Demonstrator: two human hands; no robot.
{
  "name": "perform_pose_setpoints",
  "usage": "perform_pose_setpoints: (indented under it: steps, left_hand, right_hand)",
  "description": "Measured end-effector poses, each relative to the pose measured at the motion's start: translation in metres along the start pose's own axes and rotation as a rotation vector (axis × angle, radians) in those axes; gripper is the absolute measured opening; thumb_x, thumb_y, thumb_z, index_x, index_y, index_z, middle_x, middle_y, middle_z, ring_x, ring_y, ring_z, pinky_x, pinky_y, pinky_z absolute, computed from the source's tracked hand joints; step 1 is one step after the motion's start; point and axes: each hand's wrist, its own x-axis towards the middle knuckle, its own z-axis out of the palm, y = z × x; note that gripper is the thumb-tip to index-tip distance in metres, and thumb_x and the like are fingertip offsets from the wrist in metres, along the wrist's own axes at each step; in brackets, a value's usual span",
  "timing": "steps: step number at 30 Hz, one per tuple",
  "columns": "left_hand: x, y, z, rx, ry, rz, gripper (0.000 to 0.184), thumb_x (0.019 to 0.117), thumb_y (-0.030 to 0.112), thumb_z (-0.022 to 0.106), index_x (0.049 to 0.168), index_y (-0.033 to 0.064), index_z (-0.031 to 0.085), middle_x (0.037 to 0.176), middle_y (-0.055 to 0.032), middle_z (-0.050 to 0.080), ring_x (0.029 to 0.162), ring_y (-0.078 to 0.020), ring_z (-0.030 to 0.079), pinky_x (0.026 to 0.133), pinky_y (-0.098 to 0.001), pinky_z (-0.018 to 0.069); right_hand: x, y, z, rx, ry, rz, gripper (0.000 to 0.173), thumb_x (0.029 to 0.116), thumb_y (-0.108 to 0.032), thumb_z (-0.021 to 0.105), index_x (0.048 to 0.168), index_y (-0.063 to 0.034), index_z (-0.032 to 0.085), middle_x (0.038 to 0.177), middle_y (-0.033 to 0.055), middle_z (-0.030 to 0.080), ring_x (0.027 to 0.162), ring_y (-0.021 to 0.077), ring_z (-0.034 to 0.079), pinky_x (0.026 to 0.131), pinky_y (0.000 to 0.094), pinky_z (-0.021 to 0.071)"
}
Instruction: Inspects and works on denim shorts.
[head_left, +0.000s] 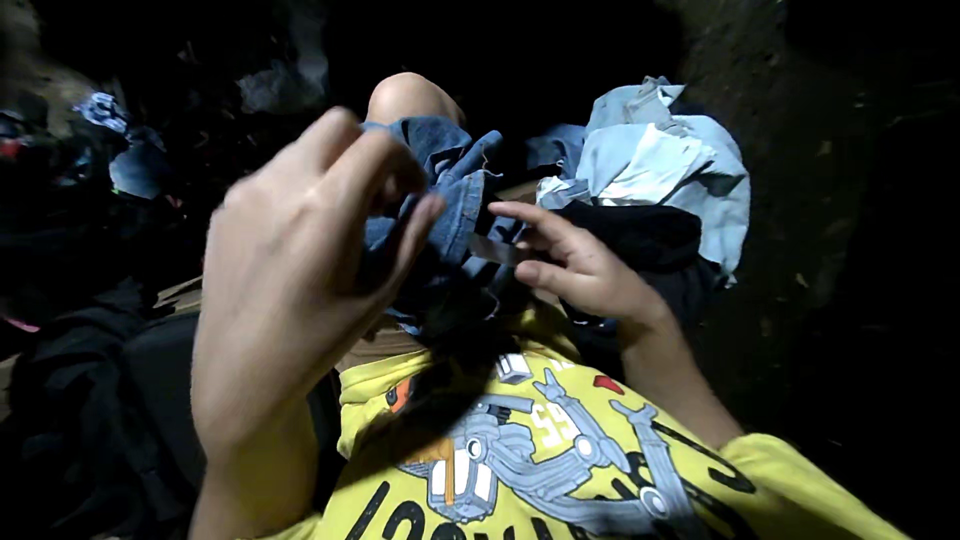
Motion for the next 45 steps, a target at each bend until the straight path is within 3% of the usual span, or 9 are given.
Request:
perform_pose_setpoints:
  steps: [5,11,21,25,28,33,36,39,45]
  left_hand:
    - [-0.058,-0.016,0.028,-0.240,-0.004,-0.013,0.052,0.0900,0.059,0.069,0.118,0.0159,0.072,0.113,-0.0017,0.058,0.106,-0.0134,0.053,0.090,-0.0316,0.0446]
    - [-0.078,-0.020,0.051,-0.289,0.095,0.019,0.028,0.0921,0.039,0.072,0.113,0.0218,0.075,0.131,-0.0060,0.054,0.130,-0.0165,0.045,0.109,-0.0318,0.0369]
    - [-0.085,-0.019,0.071,-0.283,0.192,-0.022,0.014,0.0948,0.016,0.066,0.101,0.0178,0.078,0.125,-0.0096,0.058,0.126,-0.0161,0.049,0.107,-0.0265,0.0383]
    - [-0.088,-0.020,0.076,-0.271,0.219,-0.006,0.017,0.0970,0.010,0.063,0.101,0.0184,0.078,0.124,-0.0107,0.058,0.127,-0.0180,0.049,0.108,-0.0282,0.0384]
    - [-0.090,-0.023,0.073,-0.249,0.236,0.023,0.018,0.0981,0.011,0.062,0.100,0.0175,0.078,0.123,-0.0103,0.060,0.126,-0.0181,0.050,0.107,-0.0286,0.0392]
    - [-0.093,-0.027,0.075,-0.237,0.299,0.065,0.018,0.1022,0.013,0.057,0.104,0.0183,0.074,0.119,-0.0018,0.066,0.125,-0.0149,0.054,0.107,-0.0300,0.0399]
    - [-0.097,-0.030,0.075,-0.302,0.269,0.061,0.019,0.1040,0.028,0.057,0.109,0.0193,0.074,0.120,-0.0002,0.066,0.124,-0.0127,0.054,0.106,-0.0302,0.0402]
    - [-0.092,-0.030,0.058,-0.386,0.200,0.013,0.058,0.1037,0.063,0.041,0.111,0.0159,0.075,0.114,0.0025,0.071,0.115,-0.0075,0.060,0.104,-0.0332,0.0438]
    - [-0.003,-0.018,0.020,-0.126,0.033,0.171,0.028,0.0992,0.008,0.055,0.121,0.0110,0.072,0.125,-0.0105,0.068,0.093,-0.0215,0.068,0.073,-0.0395,0.0536]
  right_hand:
    - [0.009,0.004,0.017,0.125,0.051,0.032,0.055,0.1021,-0.032,0.059,0.151,-0.0102,0.044,0.086,-0.0053,0.064,0.064,-0.0029,0.053,0.056,0.0144,0.0460]
    - [0.010,0.002,0.018,0.003,0.081,-0.016,0.058,0.1000,-0.027,0.062,0.150,-0.0098,0.038,0.095,-0.0040,0.069,0.077,-0.0001,0.063,0.067,0.0183,0.0555]
    - [0.017,0.000,0.020,-0.112,-0.014,0.002,0.049,0.1045,-0.025,0.052,0.151,-0.0111,0.049,0.123,0.0013,0.069,0.095,0.0008,0.065,0.083,0.0231,0.0562]
    - [0.028,-0.003,0.017,0.036,-0.073,0.034,0.049,0.1035,-0.018,0.053,0.151,-0.0111,0.050,0.110,0.0009,0.072,0.080,-0.0013,0.062,0.069,0.0183,0.0538]
    - [0.039,-0.003,0.017,0.003,-0.092,-0.074,0.039,0.1044,-0.015,0.053,0.142,-0.0078,0.060,0.129,0.0008,0.069,0.107,0.0015,0.065,0.092,0.0218,0.0547]
    - [0.045,0.013,0.024,-0.522,0.233,-0.244,0.035,0.1012,-0.021,0.058,0.134,-0.0159,0.070,0.084,0.0050,0.061,0.067,0.0138,0.056,0.055,0.0312,0.0463]
    - [0.039,0.010,0.017,-0.211,0.159,-0.139,0.044,0.1055,-0.022,0.051,0.146,-0.0076,0.055,0.112,0.0015,0.071,0.088,0.0024,0.064,0.077,0.0208,0.0543]
    - [0.029,0.009,0.010,0.322,0.115,0.041,0.056,0.1024,-0.031,0.055,0.155,-0.0201,0.038,0.079,-0.0093,0.056,0.053,-0.0040,0.044,0.045,0.0103,0.0368]
    - [0.008,0.005,0.002,0.622,0.213,0.144,0.035,0.1098,-0.030,0.031,0.135,-0.0204,0.054,0.080,-0.0054,0.065,0.059,0.0052,0.062,0.052,0.0208,0.0564]
